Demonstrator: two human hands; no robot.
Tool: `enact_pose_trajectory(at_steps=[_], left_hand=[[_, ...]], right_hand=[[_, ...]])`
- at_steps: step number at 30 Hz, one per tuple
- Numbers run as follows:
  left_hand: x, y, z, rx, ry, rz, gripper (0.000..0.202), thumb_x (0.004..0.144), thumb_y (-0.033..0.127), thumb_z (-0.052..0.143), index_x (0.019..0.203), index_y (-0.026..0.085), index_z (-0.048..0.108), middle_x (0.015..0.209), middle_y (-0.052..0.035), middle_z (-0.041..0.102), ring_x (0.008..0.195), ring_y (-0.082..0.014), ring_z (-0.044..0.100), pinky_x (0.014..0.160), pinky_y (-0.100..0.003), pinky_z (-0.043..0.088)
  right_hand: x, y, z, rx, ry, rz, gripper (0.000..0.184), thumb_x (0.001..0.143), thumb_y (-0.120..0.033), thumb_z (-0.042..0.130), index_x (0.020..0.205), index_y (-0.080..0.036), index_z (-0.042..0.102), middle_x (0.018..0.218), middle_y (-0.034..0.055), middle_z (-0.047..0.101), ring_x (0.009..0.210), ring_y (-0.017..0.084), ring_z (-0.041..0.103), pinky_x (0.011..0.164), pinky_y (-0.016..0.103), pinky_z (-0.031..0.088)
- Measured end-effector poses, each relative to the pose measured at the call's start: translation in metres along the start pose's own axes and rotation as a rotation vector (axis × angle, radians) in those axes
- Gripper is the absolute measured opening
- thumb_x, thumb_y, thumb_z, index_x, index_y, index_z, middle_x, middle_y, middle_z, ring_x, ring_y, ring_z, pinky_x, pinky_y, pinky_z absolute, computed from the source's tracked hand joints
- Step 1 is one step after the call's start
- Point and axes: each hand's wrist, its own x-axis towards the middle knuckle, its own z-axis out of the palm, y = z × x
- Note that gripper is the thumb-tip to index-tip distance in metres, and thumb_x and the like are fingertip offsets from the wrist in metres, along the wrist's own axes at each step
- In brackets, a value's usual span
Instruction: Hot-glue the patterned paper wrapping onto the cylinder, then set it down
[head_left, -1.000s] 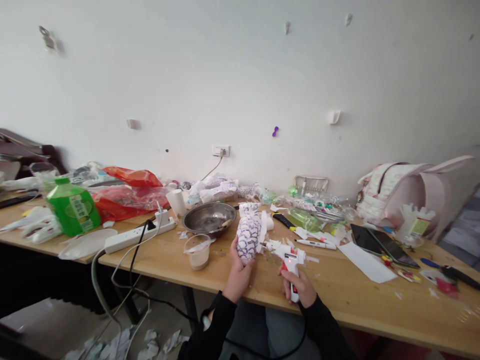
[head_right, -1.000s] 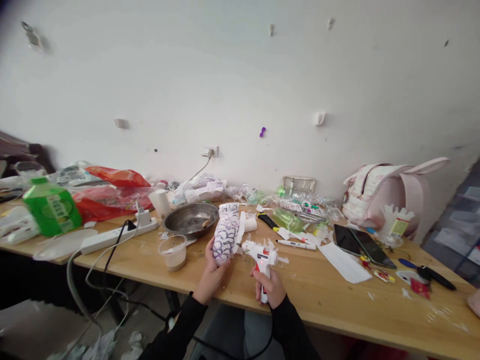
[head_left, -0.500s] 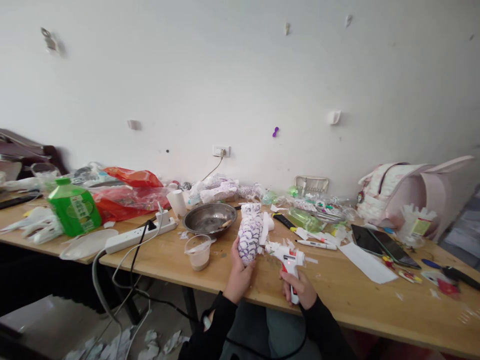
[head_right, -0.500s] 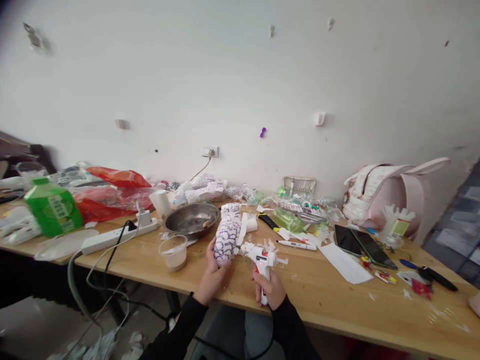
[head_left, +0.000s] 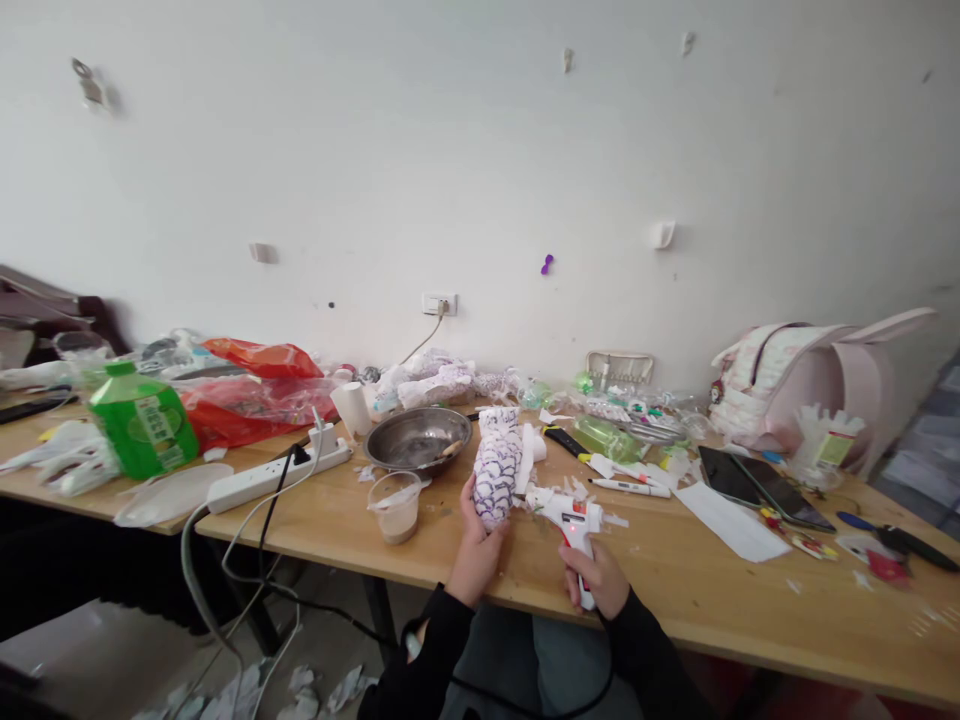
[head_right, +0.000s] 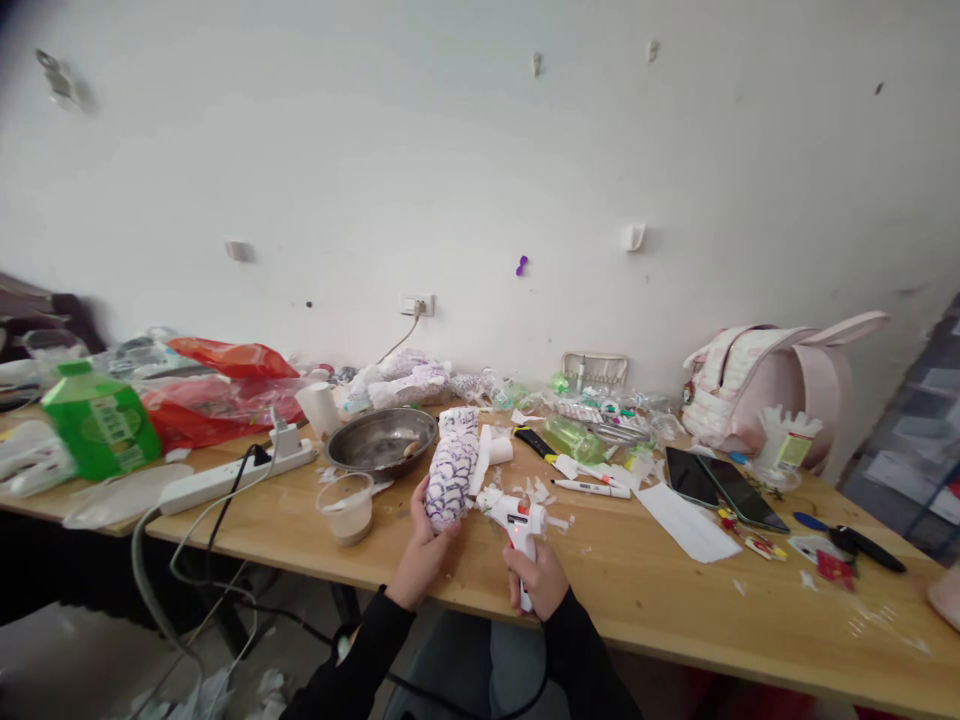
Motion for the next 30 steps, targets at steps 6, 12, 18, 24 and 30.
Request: enact_pose_trajectory(at_steps=[6, 12, 18, 24, 30], left_hand=[[0.001, -0.005, 0.000, -0.023, 0.043, -0.008, 0.069, 0.069, 0.021, 0.055, 0.128, 0.020, 0.019, 0.138, -0.0134, 0.024, 0.128, -0.0247, 0.026, 0.106, -0.039, 0.019], [0.001, -0.002, 0.000, -0.040, 0.026, -0.023, 0.071, 0.069, 0.025, 0.055, 0.127, 0.019, 0.015, 0.139, -0.0155, 0.021, 0.128, -0.0257, 0.026, 0.105, -0.039, 0.019], [0.001, 0.002, 0.000, -0.016, 0.029, -0.068, 0.074, 0.069, 0.031, 0.056, 0.127, 0.016, 0.013, 0.140, -0.0187, 0.017, 0.129, -0.0276, 0.024, 0.105, -0.039, 0.019], [0.000, 0.002, 0.001, -0.057, 0.012, -0.094, 0.073, 0.071, 0.034, 0.055, 0.127, 0.018, 0.010, 0.141, -0.0179, 0.015, 0.130, -0.0261, 0.022, 0.106, -0.037, 0.018], [0.000, 0.007, 0.002, -0.108, 0.023, -0.124, 0.078, 0.068, 0.038, 0.057, 0.126, 0.014, 0.011, 0.141, -0.0200, 0.016, 0.130, -0.0261, 0.022, 0.106, -0.034, 0.018]], right_hand=[[-0.001, 0.000, -0.001, -0.032, -0.041, -0.030, 0.032, 0.064, -0.050, 0.049, 0.058, -0.019, 0.046, 0.026, -0.0069, 0.041, 0.023, 0.007, 0.033, 0.031, 0.021, 0.025], [0.001, 0.003, -0.001, -0.057, -0.051, -0.030, 0.033, 0.062, -0.053, 0.049, 0.056, -0.020, 0.043, 0.026, -0.0067, 0.040, 0.023, 0.008, 0.033, 0.029, 0.021, 0.021], [-0.001, 0.003, -0.001, -0.073, -0.047, -0.043, 0.032, 0.064, -0.051, 0.048, 0.058, -0.020, 0.045, 0.027, -0.0066, 0.041, 0.024, 0.008, 0.033, 0.030, 0.022, 0.022], [-0.009, -0.003, 0.003, -0.157, 0.002, -0.115, 0.029, 0.070, -0.047, 0.047, 0.059, -0.020, 0.046, 0.030, -0.0054, 0.041, 0.027, 0.009, 0.036, 0.032, 0.023, 0.027], [-0.015, -0.001, 0.012, -0.271, 0.148, -0.160, 0.031, 0.070, -0.049, 0.048, 0.078, -0.019, 0.048, 0.034, -0.0062, 0.039, 0.031, 0.014, 0.042, 0.034, 0.026, 0.034]])
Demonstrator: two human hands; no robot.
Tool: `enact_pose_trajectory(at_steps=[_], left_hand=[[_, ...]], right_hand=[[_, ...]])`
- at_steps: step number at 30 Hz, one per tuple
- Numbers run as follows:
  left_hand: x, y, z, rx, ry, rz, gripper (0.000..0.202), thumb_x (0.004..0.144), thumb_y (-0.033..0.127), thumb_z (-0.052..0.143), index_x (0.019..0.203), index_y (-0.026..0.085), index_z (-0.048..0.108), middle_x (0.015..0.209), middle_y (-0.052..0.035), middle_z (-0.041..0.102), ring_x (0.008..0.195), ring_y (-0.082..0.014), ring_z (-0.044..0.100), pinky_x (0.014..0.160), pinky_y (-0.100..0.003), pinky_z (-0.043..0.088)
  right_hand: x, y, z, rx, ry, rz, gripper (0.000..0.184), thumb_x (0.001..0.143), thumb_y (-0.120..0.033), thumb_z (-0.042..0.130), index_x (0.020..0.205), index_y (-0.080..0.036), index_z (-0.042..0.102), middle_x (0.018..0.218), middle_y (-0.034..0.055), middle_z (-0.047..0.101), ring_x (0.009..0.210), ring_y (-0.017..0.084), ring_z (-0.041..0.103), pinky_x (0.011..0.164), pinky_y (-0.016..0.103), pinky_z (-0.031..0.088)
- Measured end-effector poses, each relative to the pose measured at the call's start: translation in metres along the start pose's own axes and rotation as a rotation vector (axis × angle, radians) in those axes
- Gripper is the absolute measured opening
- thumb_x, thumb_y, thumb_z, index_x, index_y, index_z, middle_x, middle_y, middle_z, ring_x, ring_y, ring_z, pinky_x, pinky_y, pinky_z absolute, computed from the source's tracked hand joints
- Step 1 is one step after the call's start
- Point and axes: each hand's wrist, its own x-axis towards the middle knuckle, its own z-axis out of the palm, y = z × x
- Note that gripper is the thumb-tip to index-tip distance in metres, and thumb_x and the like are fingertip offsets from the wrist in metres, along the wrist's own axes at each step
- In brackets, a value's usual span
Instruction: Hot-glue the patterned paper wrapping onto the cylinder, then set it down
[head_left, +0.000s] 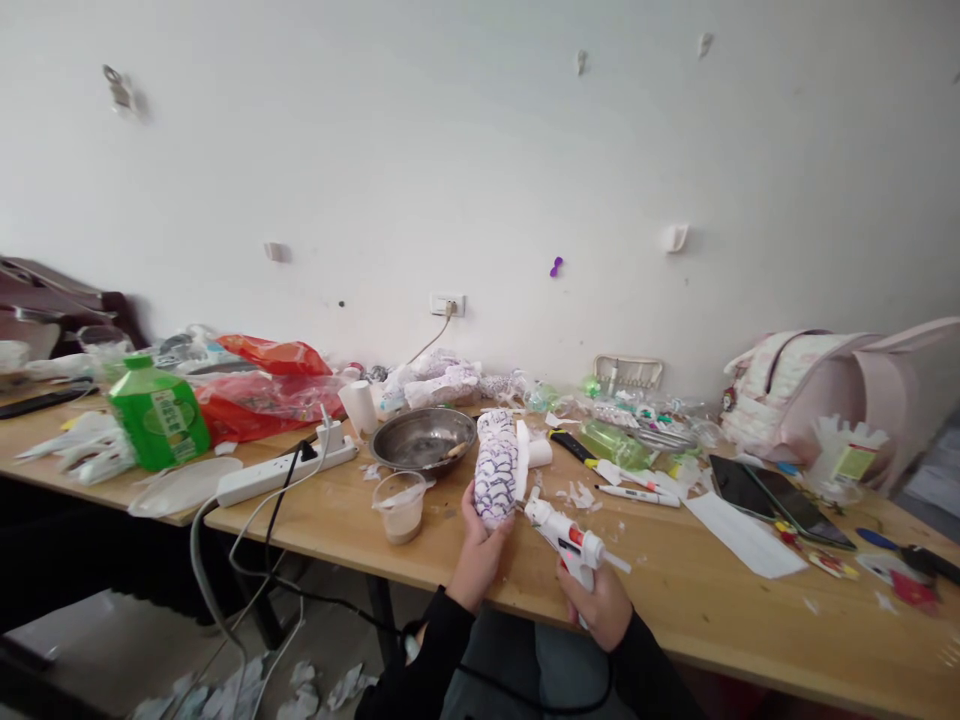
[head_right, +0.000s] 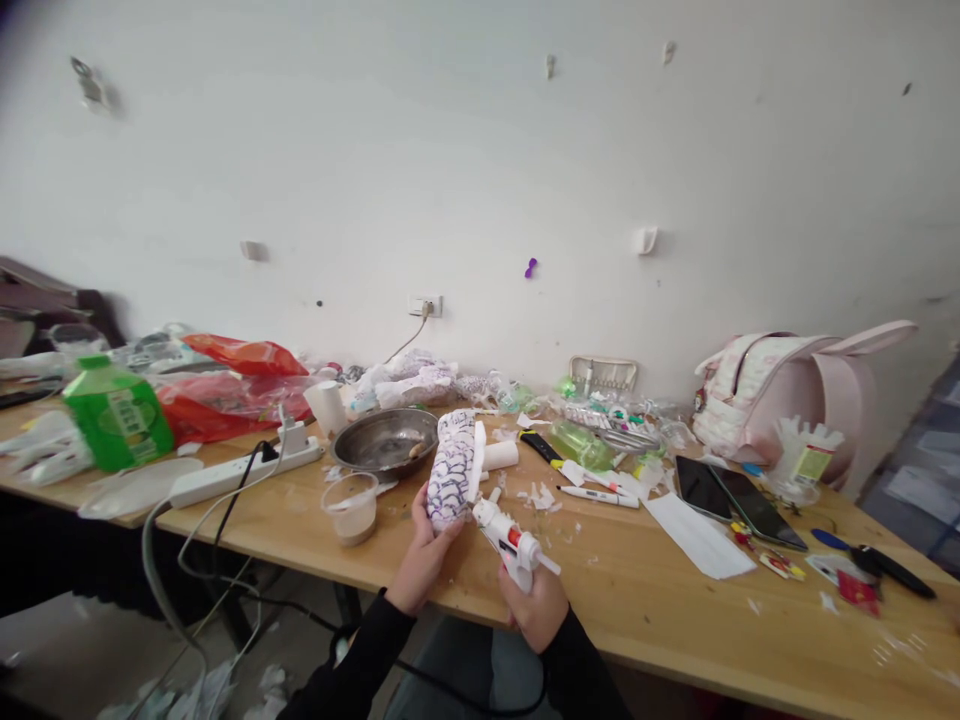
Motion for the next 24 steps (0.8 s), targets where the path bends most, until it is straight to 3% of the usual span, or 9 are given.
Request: enact_pose_trajectory(at_steps=[7, 15, 24], left_hand=[[-0.002, 0.007, 0.003, -0.119, 0.015, -0.064, 0.076, 0.066, 0.036, 0.060, 0.124, 0.015, 0.016, 0.139, -0.0207, 0.023, 0.127, -0.0270, 0.027, 0.105, -0.035, 0.019], [-0.001, 0.005, 0.001, -0.146, 0.015, -0.106, 0.081, 0.066, 0.036, 0.063, 0.127, 0.013, 0.015, 0.142, -0.0197, 0.019, 0.130, -0.0263, 0.022, 0.106, -0.032, 0.017], [-0.001, 0.003, -0.001, -0.251, 0.017, -0.137, 0.072, 0.068, 0.034, 0.061, 0.128, 0.015, 0.026, 0.139, -0.0143, 0.031, 0.127, -0.0248, 0.028, 0.104, -0.031, 0.021]], right_hand=[[-0.002, 0.002, 0.004, -0.077, 0.043, -0.007, 0.040, 0.071, -0.053, 0.045, 0.076, -0.014, 0.054, 0.036, -0.0035, 0.040, 0.032, 0.015, 0.045, 0.036, 0.028, 0.037], [-0.001, 0.004, 0.003, 0.036, 0.020, -0.032, 0.051, 0.070, -0.054, 0.048, 0.100, -0.012, 0.050, 0.038, -0.0058, 0.041, 0.030, 0.015, 0.042, 0.033, 0.027, 0.034], [0.009, 0.009, -0.007, 0.175, -0.159, 0.010, 0.040, 0.068, -0.057, 0.048, 0.071, -0.017, 0.051, 0.031, -0.0050, 0.044, 0.026, 0.009, 0.035, 0.030, 0.022, 0.025]])
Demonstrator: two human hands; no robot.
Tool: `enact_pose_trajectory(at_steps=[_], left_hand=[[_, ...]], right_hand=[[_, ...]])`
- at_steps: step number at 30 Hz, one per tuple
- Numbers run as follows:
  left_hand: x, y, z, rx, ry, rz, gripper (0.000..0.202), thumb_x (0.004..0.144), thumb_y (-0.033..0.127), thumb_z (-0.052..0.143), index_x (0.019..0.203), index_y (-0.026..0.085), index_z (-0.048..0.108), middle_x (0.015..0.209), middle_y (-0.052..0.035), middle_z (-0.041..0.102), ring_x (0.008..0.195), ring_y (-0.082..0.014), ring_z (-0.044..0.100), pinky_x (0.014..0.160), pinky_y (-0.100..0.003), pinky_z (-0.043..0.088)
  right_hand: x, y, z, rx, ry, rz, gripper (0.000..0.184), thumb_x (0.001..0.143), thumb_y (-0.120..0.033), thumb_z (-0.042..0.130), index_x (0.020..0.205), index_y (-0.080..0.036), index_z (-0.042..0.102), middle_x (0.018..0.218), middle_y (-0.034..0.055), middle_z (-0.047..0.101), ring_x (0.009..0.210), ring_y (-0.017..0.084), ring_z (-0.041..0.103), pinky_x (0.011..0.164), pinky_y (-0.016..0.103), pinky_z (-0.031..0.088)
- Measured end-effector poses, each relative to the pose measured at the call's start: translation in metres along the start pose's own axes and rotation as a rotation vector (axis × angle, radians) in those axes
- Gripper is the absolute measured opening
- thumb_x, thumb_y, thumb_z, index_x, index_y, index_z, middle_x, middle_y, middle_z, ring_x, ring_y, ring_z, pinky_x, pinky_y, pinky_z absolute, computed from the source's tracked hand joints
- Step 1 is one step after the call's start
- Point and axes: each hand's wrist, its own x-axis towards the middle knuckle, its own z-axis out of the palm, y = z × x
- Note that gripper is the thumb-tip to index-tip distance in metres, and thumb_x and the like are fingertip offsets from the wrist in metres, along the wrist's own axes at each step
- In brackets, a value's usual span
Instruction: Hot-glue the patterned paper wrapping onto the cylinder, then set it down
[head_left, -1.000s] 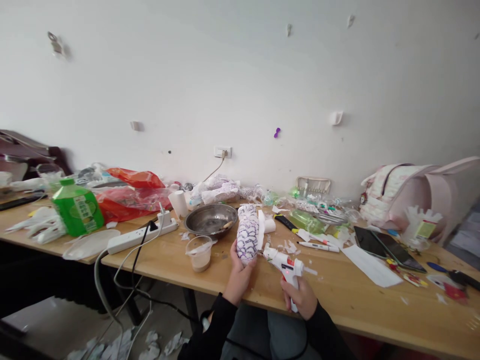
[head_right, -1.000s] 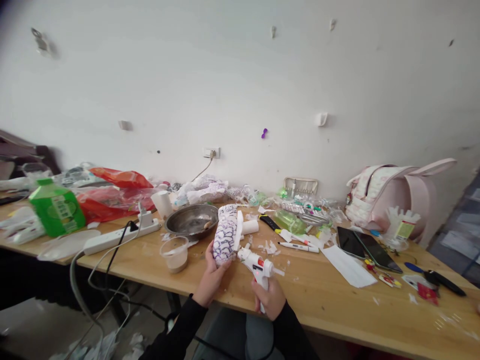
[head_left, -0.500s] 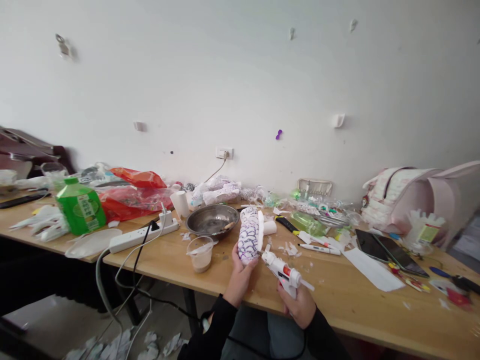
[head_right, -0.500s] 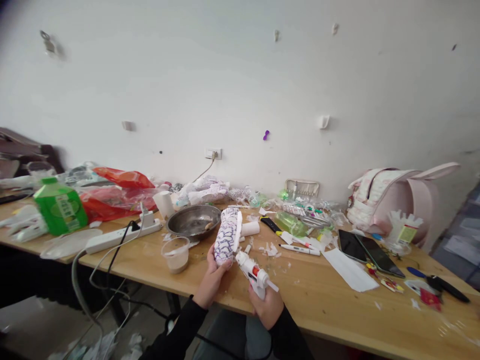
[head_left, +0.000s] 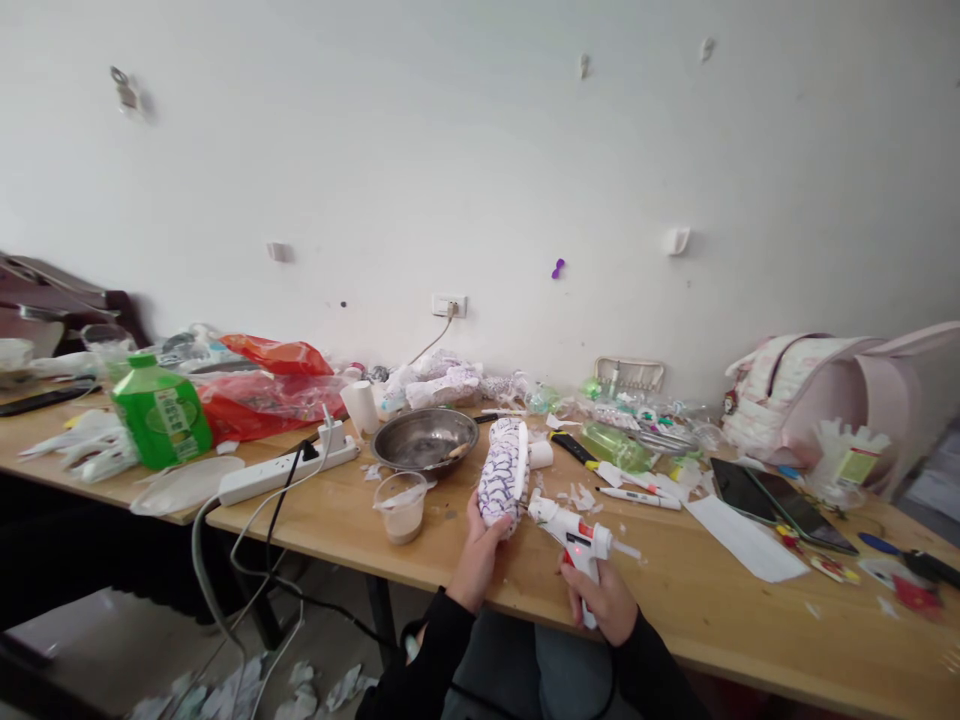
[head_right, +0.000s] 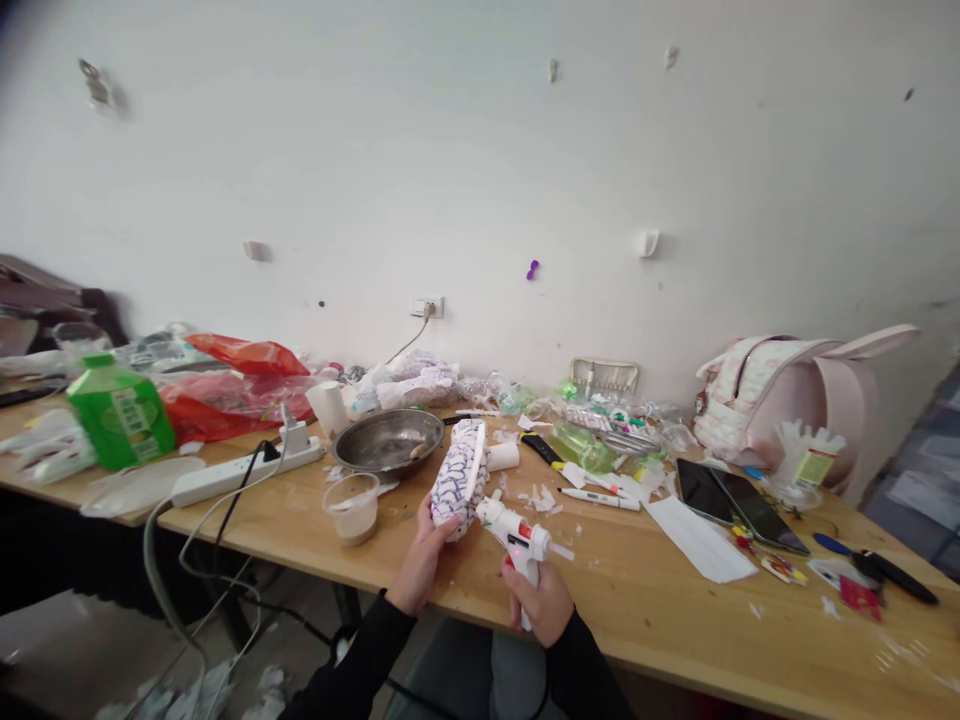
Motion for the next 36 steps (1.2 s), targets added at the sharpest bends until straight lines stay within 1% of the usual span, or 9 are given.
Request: enact_pose_trajectory(at_steps=[6, 10, 13, 15, 16, 19, 23, 30, 36], left_hand=[[0.001, -0.003, -0.001, -0.043, -0.031, -0.032, 0.066, 0.067, 0.035, 0.061, 0.125, 0.017, 0.037, 0.133, -0.0113, 0.043, 0.122, -0.0269, 0.036, 0.097, -0.033, 0.031], [0.002, -0.004, -0.002, -0.043, -0.052, -0.021, 0.062, 0.066, 0.035, 0.061, 0.122, 0.016, 0.043, 0.126, -0.0098, 0.049, 0.117, -0.0265, 0.041, 0.092, -0.032, 0.035], [0.001, -0.004, -0.003, -0.009, -0.075, -0.067, 0.064, 0.067, 0.037, 0.059, 0.125, 0.017, 0.040, 0.122, -0.0100, 0.052, 0.104, -0.0268, 0.049, 0.074, -0.030, 0.042], [0.000, -0.003, -0.003, 0.007, -0.085, -0.102, 0.065, 0.068, 0.037, 0.057, 0.126, 0.016, 0.038, 0.119, -0.0104, 0.054, 0.094, -0.0254, 0.053, 0.062, -0.028, 0.042], [0.000, -0.003, -0.003, 0.006, -0.089, -0.112, 0.064, 0.069, 0.037, 0.057, 0.126, 0.016, 0.038, 0.117, -0.0102, 0.055, 0.091, -0.0245, 0.053, 0.060, -0.027, 0.041], [0.000, -0.003, -0.003, -0.018, -0.100, -0.117, 0.061, 0.068, 0.037, 0.058, 0.123, 0.017, 0.041, 0.116, -0.0092, 0.055, 0.089, -0.0228, 0.054, 0.061, -0.026, 0.040], [-0.001, -0.002, -0.002, -0.022, -0.101, -0.113, 0.061, 0.068, 0.037, 0.058, 0.122, 0.016, 0.043, 0.113, -0.0095, 0.057, 0.089, -0.0235, 0.053, 0.061, -0.027, 0.040], [-0.001, -0.001, -0.002, -0.013, -0.104, -0.111, 0.060, 0.069, 0.037, 0.057, 0.123, 0.016, 0.042, 0.107, -0.0090, 0.059, 0.078, -0.0204, 0.053, 0.054, -0.025, 0.037], [-0.001, 0.000, -0.002, -0.029, -0.114, -0.113, 0.059, 0.068, 0.038, 0.058, 0.121, 0.017, 0.045, 0.106, -0.0080, 0.060, 0.082, -0.0217, 0.054, 0.058, -0.026, 0.038]], right_hand=[[0.003, 0.004, -0.007, 0.145, -0.061, 0.006, 0.037, 0.068, -0.052, 0.049, 0.076, -0.015, 0.051, 0.029, -0.0060, 0.046, 0.024, 0.008, 0.035, 0.030, 0.019, 0.022], [0.004, 0.004, -0.009, 0.192, -0.066, 0.000, 0.035, 0.068, -0.048, 0.049, 0.076, -0.014, 0.052, 0.028, -0.0065, 0.046, 0.024, 0.008, 0.036, 0.033, 0.020, 0.026], [0.004, 0.003, -0.009, 0.214, -0.070, -0.016, 0.033, 0.068, -0.047, 0.050, 0.073, -0.015, 0.052, 0.027, -0.0063, 0.046, 0.024, 0.008, 0.037, 0.035, 0.022, 0.029], [0.003, 0.002, -0.008, 0.222, -0.071, -0.020, 0.032, 0.068, -0.047, 0.050, 0.069, -0.016, 0.052, 0.027, -0.0062, 0.046, 0.024, 0.008, 0.037, 0.036, 0.022, 0.029], [0.003, 0.001, -0.008, 0.225, -0.065, -0.020, 0.031, 0.068, -0.047, 0.050, 0.067, -0.016, 0.051, 0.027, -0.0062, 0.046, 0.024, 0.008, 0.037, 0.037, 0.022, 0.030], [0.000, -0.004, -0.008, 0.239, -0.054, -0.013, 0.030, 0.069, -0.046, 0.050, 0.061, -0.018, 0.049, 0.027, -0.0060, 0.045, 0.024, 0.008, 0.037, 0.037, 0.023, 0.031], [-0.003, -0.008, -0.009, 0.241, -0.072, 0.042, 0.031, 0.069, -0.048, 0.051, 0.061, -0.018, 0.047, 0.028, -0.0066, 0.045, 0.024, 0.008, 0.038, 0.034, 0.021, 0.027], [-0.005, -0.007, -0.008, 0.268, -0.047, 0.043, 0.032, 0.070, -0.048, 0.051, 0.059, -0.018, 0.045, 0.029, -0.0079, 0.042, 0.025, 0.007, 0.036, 0.040, 0.023, 0.034], [-0.004, -0.005, -0.009, 0.290, -0.052, 0.052, 0.032, 0.069, -0.048, 0.052, 0.059, -0.019, 0.044, 0.028, -0.0080, 0.041, 0.025, 0.007, 0.036, 0.038, 0.023, 0.030]])
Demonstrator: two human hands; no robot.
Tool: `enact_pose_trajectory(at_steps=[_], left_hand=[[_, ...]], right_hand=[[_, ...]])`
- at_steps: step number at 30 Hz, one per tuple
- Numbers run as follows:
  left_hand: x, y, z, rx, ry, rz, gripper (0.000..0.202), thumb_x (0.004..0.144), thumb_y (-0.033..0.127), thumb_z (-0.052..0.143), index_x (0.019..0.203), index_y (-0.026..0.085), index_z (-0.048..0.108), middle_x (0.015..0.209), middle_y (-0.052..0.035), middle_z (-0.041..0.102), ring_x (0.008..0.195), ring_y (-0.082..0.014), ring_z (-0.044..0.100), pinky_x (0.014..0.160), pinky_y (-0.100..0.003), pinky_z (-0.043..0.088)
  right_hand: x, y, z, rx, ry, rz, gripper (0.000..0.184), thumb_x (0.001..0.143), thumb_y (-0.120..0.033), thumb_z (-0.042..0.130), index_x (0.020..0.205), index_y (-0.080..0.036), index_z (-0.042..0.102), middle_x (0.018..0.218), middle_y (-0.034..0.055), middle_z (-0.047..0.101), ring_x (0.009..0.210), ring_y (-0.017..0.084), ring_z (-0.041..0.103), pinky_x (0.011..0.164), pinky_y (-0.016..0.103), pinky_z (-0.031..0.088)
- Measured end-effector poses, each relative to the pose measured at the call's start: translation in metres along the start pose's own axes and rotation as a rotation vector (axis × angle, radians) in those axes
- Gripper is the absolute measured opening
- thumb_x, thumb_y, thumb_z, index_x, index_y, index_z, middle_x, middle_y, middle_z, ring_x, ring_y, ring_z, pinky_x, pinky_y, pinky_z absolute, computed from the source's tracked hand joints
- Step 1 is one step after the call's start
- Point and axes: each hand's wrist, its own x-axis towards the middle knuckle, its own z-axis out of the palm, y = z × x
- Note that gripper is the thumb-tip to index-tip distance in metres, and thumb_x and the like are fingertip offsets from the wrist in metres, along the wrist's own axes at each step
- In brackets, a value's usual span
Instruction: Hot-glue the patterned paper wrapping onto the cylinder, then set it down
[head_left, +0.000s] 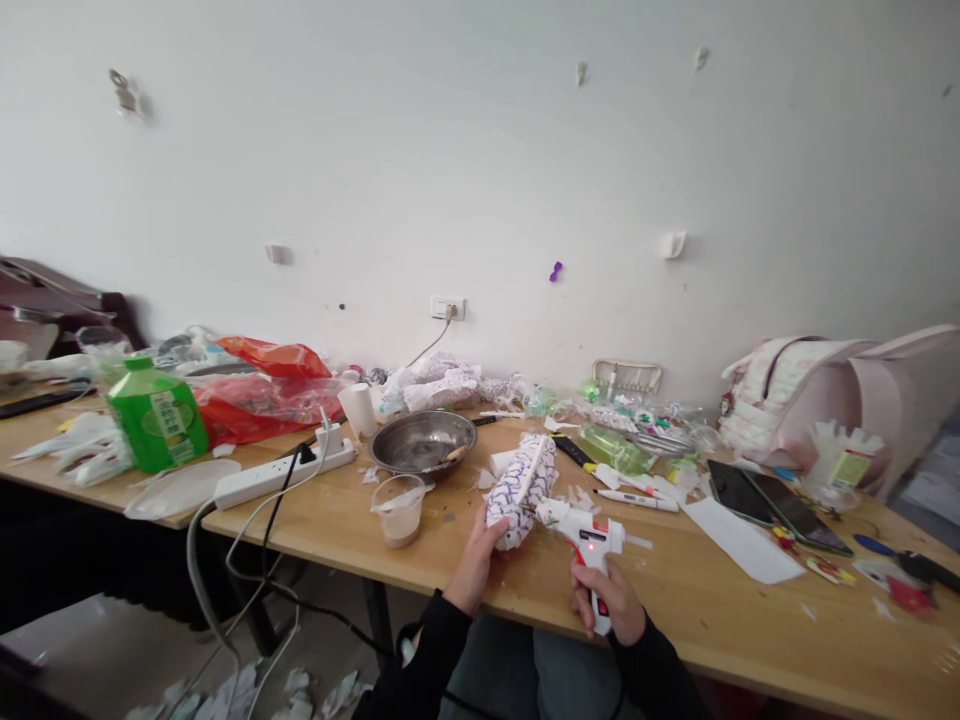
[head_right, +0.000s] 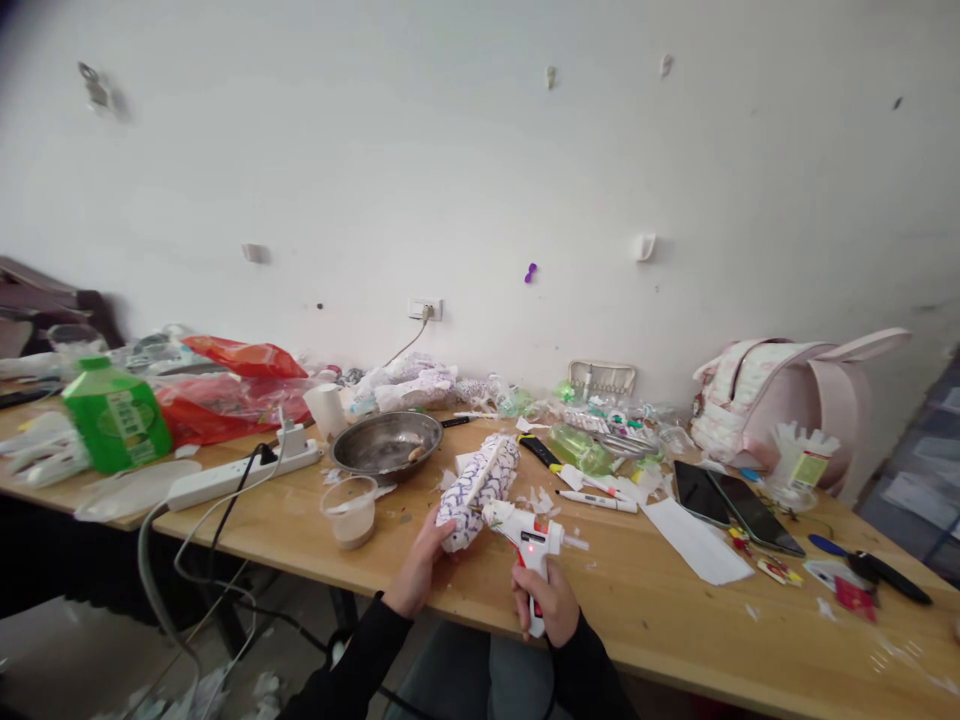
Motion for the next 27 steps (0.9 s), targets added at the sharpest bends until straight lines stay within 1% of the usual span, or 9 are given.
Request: enact_pose_trajectory(at_steps=[4, 6, 18, 23, 27], left_hand=[[0.0000, -0.0001, 0.0000, 0.015, -0.005, -0.007, 0.060, 0.067, 0.039, 0.057, 0.121, 0.015, 0.045, 0.098, -0.0085, 0.062, 0.074, -0.0205, 0.053, 0.053, -0.026, 0.036], [0.0001, -0.0007, -0.0005, 0.012, -0.009, -0.008, 0.060, 0.067, 0.040, 0.057, 0.120, 0.014, 0.044, 0.097, -0.0085, 0.062, 0.071, -0.0193, 0.053, 0.051, -0.025, 0.035], [-0.0008, 0.0012, 0.0017, -0.029, 0.013, -0.001, 0.053, 0.067, 0.040, 0.058, 0.113, 0.015, 0.050, 0.091, -0.0075, 0.062, 0.065, -0.0171, 0.052, 0.048, -0.024, 0.034], [-0.0009, 0.0009, 0.0011, -0.046, 0.009, -0.002, 0.053, 0.067, 0.040, 0.058, 0.113, 0.016, 0.050, 0.092, -0.0072, 0.062, 0.065, -0.0175, 0.052, 0.049, -0.024, 0.033], [-0.0002, 0.0005, 0.0011, -0.061, -0.002, -0.003, 0.054, 0.065, 0.038, 0.060, 0.113, 0.016, 0.051, 0.098, -0.0078, 0.062, 0.070, -0.0189, 0.054, 0.050, -0.024, 0.035]], right_hand=[[0.0004, 0.0008, -0.0014, 0.005, -0.012, -0.020, 0.033, 0.070, -0.048, 0.052, 0.058, -0.018, 0.044, 0.027, -0.0079, 0.042, 0.025, 0.006, 0.038, 0.041, 0.023, 0.033], [0.0003, 0.0005, -0.0018, 0.008, -0.021, -0.016, 0.033, 0.070, -0.048, 0.052, 0.058, -0.018, 0.044, 0.027, -0.0078, 0.042, 0.025, 0.006, 0.038, 0.042, 0.023, 0.033], [-0.0007, -0.0009, -0.0021, 0.005, -0.009, -0.029, 0.035, 0.070, -0.049, 0.052, 0.053, -0.019, 0.043, 0.027, -0.0070, 0.041, 0.026, 0.007, 0.036, 0.045, 0.025, 0.035], [-0.0006, -0.0007, -0.0028, 0.012, -0.013, -0.033, 0.036, 0.071, -0.049, 0.051, 0.053, -0.019, 0.043, 0.028, -0.0062, 0.043, 0.027, 0.008, 0.037, 0.044, 0.025, 0.034], [-0.0007, -0.0008, -0.0022, 0.008, -0.012, -0.039, 0.034, 0.071, -0.048, 0.051, 0.055, -0.019, 0.043, 0.028, -0.0071, 0.043, 0.026, 0.008, 0.037, 0.046, 0.026, 0.035]])
